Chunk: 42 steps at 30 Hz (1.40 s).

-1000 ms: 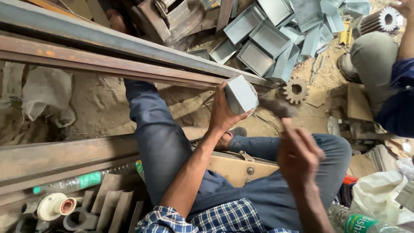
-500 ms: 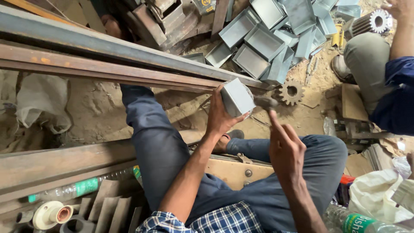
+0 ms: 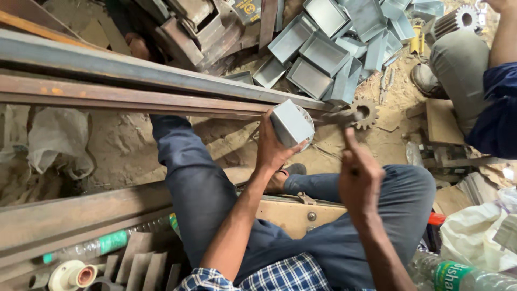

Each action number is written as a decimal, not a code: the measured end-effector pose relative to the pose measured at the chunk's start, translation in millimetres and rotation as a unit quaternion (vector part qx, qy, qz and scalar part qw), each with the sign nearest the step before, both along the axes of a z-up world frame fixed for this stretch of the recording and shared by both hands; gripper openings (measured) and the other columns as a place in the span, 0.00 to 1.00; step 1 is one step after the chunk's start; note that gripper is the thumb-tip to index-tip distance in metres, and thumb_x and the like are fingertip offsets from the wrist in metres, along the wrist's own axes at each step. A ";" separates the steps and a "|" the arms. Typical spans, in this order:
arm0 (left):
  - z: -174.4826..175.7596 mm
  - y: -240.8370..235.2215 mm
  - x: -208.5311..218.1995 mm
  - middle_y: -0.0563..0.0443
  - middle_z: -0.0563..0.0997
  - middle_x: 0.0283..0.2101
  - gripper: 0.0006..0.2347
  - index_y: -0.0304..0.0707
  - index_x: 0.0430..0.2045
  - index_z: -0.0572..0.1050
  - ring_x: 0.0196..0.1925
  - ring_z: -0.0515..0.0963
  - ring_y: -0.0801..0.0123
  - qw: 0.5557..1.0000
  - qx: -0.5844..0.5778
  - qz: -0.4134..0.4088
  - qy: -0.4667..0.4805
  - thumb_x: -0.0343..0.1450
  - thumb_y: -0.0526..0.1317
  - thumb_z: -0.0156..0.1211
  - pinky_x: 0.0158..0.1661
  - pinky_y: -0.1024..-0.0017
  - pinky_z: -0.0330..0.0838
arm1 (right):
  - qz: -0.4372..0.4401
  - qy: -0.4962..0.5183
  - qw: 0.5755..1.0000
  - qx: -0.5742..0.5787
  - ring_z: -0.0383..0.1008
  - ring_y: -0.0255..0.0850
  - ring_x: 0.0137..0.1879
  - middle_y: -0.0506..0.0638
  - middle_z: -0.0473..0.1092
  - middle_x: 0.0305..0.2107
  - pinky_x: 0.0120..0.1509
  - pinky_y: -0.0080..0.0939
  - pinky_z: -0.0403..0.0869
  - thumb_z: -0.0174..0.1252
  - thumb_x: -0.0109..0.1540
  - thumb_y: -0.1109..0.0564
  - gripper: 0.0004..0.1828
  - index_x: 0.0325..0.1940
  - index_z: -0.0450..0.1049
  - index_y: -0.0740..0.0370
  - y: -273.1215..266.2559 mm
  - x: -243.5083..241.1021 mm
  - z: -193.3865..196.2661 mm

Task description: The person assembles a metal component by using a hammer to fit a metal box onto a circular metal plate and then uses a screwdriver to tighten screws.

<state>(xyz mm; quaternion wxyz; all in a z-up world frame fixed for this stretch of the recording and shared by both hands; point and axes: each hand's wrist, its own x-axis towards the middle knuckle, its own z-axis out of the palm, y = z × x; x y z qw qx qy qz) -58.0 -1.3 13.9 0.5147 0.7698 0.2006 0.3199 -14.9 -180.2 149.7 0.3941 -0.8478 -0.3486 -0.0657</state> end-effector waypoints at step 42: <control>-60.5 -18.8 -19.4 0.37 0.78 0.51 0.38 0.23 0.55 0.64 0.52 0.81 0.58 0.888 -0.405 0.022 0.217 0.63 0.59 0.71 0.48 0.64 0.78 | 0.130 -0.037 0.980 -0.146 0.70 0.52 0.30 0.59 0.68 0.28 0.35 0.49 0.70 0.56 0.61 0.68 0.32 0.70 0.71 0.53 26.9 32.9 -28.7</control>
